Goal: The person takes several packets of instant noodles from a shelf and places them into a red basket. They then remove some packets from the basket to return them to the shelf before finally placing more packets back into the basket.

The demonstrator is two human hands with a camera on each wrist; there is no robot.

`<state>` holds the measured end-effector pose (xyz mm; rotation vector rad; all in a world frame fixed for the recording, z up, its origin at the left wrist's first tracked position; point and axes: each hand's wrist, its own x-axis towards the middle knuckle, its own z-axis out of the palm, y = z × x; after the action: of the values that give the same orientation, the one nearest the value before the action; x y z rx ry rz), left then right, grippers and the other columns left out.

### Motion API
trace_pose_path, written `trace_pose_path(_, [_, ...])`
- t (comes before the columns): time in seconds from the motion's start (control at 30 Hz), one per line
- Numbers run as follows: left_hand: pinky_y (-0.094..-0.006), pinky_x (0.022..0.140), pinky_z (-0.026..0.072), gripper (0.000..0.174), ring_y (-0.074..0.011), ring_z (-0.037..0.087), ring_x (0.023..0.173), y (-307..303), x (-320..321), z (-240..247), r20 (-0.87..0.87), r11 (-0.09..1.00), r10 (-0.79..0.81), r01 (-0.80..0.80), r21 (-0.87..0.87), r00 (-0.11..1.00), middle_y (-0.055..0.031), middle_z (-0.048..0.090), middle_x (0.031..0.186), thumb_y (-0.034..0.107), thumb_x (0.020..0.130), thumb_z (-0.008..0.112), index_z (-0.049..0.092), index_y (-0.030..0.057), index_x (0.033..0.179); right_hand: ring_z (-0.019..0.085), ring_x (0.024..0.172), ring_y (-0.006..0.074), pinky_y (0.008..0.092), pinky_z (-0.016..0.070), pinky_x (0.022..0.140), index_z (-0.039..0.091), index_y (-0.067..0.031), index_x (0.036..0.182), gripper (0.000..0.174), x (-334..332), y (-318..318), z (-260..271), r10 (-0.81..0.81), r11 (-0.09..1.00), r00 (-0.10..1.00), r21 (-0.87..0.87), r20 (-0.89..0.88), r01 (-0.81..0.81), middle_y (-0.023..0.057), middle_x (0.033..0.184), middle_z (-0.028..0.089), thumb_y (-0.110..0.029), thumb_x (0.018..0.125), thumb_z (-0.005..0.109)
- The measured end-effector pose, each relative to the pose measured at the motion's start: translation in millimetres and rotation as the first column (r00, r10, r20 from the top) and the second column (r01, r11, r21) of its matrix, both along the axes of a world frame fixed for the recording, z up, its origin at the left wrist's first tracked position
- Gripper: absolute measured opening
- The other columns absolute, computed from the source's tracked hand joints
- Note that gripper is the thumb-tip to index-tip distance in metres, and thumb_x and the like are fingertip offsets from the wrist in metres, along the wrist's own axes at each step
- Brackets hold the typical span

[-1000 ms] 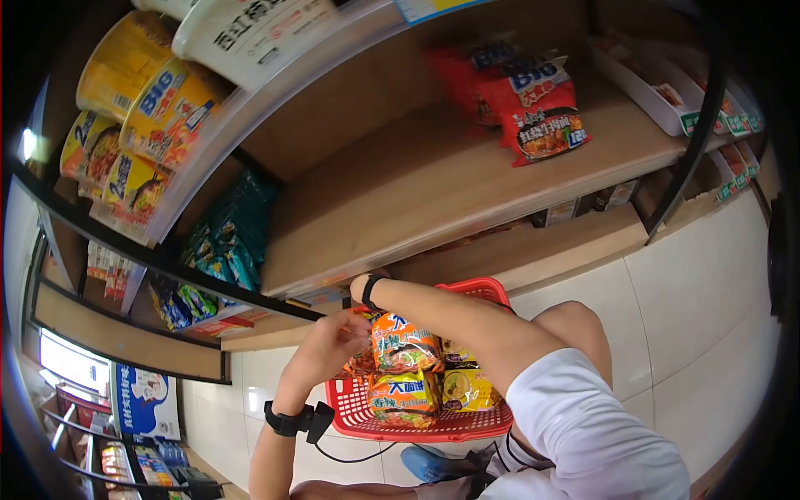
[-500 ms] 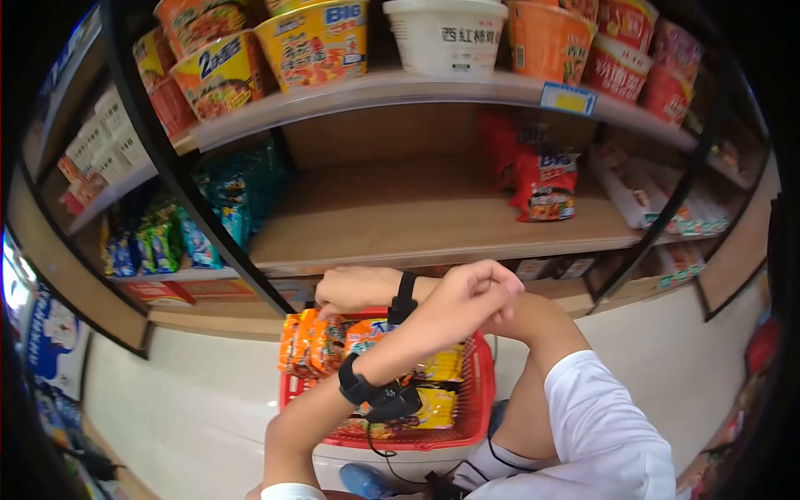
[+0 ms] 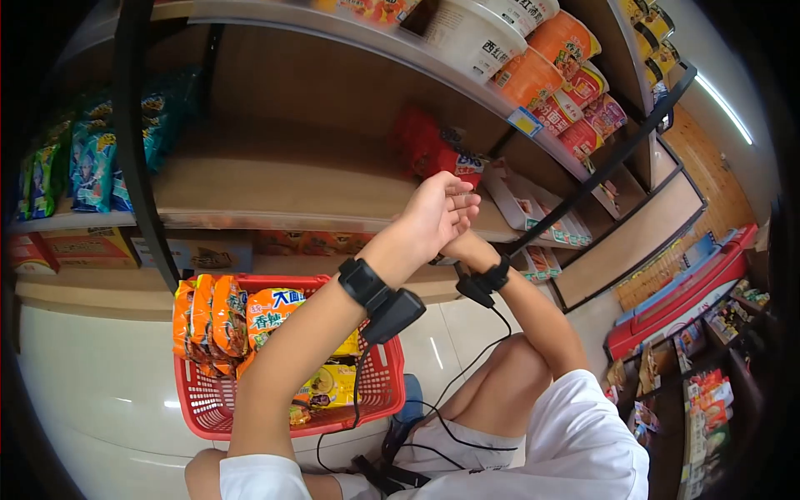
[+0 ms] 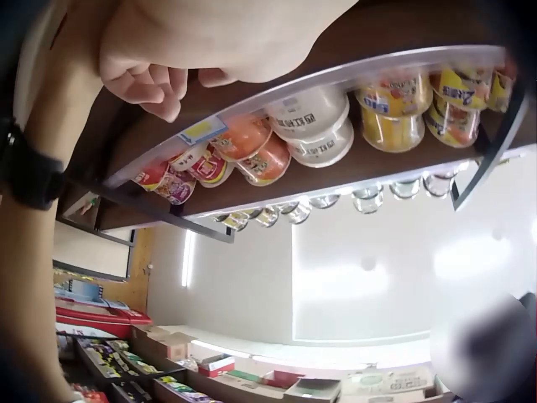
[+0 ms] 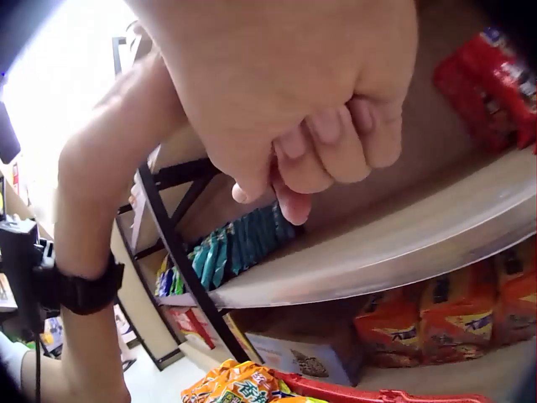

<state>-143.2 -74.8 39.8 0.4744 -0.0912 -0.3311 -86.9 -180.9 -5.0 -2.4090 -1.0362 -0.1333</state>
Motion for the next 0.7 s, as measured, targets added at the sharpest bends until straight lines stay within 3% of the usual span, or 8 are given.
trace_pose_path(0.17, [-0.0293, 0.065, 0.0499, 0.028, -0.0189, 0.062, 0.079, -24, 32, -14, -0.148, 0.992, 0.001, -0.019, -0.124, 0.989, -0.0119, 0.066, 0.096, 0.027, 0.093, 0.052, 0.058, 0.0018, 0.104, 0.066, 0.066, 0.0199, 0.0379, 0.0510, 0.063, 0.067, 0.0026, 0.090, 0.028, -17, -59, 23, -0.115, 0.990, 0.992, 0.072, -0.056, 0.119, 0.0112, 0.071, 0.068, -0.025, 0.086, 0.067])
trace_pose_path(0.3, [-0.0302, 0.066, 0.0505, 0.032, -0.0207, 0.062, 0.081, -29, 48, -28, -0.214, 0.992, 0.015, -0.041, -0.119, 0.977, -0.0139, 0.066, 0.098, 0.029, 0.095, 0.049, 0.058, 0.0014, 0.108, 0.049, 0.063, 0.0073, 0.0297, 0.0417, 0.056, 0.062, 0.0066, 0.083, 0.031, -11, -78, 44, -0.221, 0.972, 0.971, -0.108, -0.091, 0.211, 0.0028, 0.065, 0.057, -0.024, 0.082, 0.068])
trace_pose_path(0.33, [-0.0305, 0.067, 0.0507, 0.034, -0.0212, 0.062, 0.082, -28, 53, -30, -0.193, 0.996, 0.066, -0.077, -0.050, 0.979, -0.0143, 0.066, 0.100, 0.031, 0.096, 0.047, 0.058, 0.0013, 0.110, 0.057, 0.058, 0.0135, 0.0315, 0.0456, 0.056, 0.064, 0.0059, 0.078, 0.028, 3, -84, 38, -0.245, 0.965, 0.969, -0.098, -0.007, 0.243, 0.0114, 0.065, 0.063, -0.021, 0.082, 0.069])
trace_pose_path(0.4, [-0.0311, 0.068, 0.0510, 0.038, -0.0221, 0.062, 0.083, -27, 63, -35, -0.144, 0.986, 0.154, -0.142, 0.092, 0.977, -0.0151, 0.066, 0.102, 0.033, 0.097, 0.045, 0.057, 0.0011, 0.113, 0.057, 0.056, 0.0142, 0.0325, 0.0454, 0.053, 0.065, 0.0050, 0.081, 0.025, 33, -95, 26, -0.143, 0.982, 0.985, 0.138, 0.099, 0.129, 0.0110, 0.066, 0.063, -0.020, 0.083, 0.070])
trace_pose_path(0.47, [-0.0337, 0.077, 0.0509, 0.047, -0.0225, 0.062, 0.092, -31, 77, -40, -0.093, 0.976, 0.154, -0.136, 0.170, 0.984, -0.0178, 0.065, 0.117, 0.037, 0.100, 0.041, 0.054, -0.0003, 0.126, 0.061, 0.058, 0.0161, 0.0334, 0.0489, 0.056, 0.067, 0.0029, 0.092, 0.023, 55, -104, 19, -0.277, 0.874, 0.936, 0.347, -0.219, 0.340, 0.0104, 0.067, 0.065, -0.019, 0.085, 0.069])
trace_pose_path(0.5, [-0.0347, 0.083, 0.0497, 0.050, -0.0240, 0.060, 0.101, -34, 79, -43, -0.074, 0.965, 0.165, -0.145, 0.220, 0.984, -0.0192, 0.062, 0.125, 0.037, 0.100, 0.041, 0.052, -0.0010, 0.131, 0.068, 0.073, 0.0209, 0.0354, 0.0534, 0.068, 0.066, 0.0010, 0.103, 0.028, 75, -115, 7, -0.319, 0.796, 0.900, 0.432, -0.298, 0.425, 0.0119, 0.079, 0.071, -0.019, 0.085, 0.069])
trace_pose_path(0.63, [-0.0381, 0.104, 0.0424, 0.060, -0.0297, 0.049, 0.127, -48, 91, -58, 0.022, 0.886, 0.225, -0.214, 0.412, 0.974, -0.0216, 0.045, 0.149, 0.039, 0.100, 0.044, 0.042, -0.0024, 0.144, 0.069, 0.100, 0.0307, 0.0379, 0.0519, 0.088, 0.062, 0.0015, 0.113, 0.037, 115, -137, -19, -0.506, 0.697, 0.849, 0.508, -0.153, 0.506, 0.0181, 0.103, 0.072, -0.019, 0.083, 0.069])
trace_pose_path(0.7, [-0.0390, 0.109, 0.0391, 0.063, -0.0316, 0.042, 0.135, -53, 98, -66, 0.087, 0.852, 0.215, -0.230, 0.471, 0.973, -0.0215, 0.037, 0.154, 0.039, 0.100, 0.045, 0.038, -0.0022, 0.147, 0.069, 0.102, 0.0310, 0.0383, 0.0515, 0.090, 0.060, 0.0012, 0.118, 0.041, 126, -146, -24, -0.508, 0.674, 0.849, 0.549, -0.141, 0.495, 0.0184, 0.106, 0.072, -0.019, 0.083, 0.069])
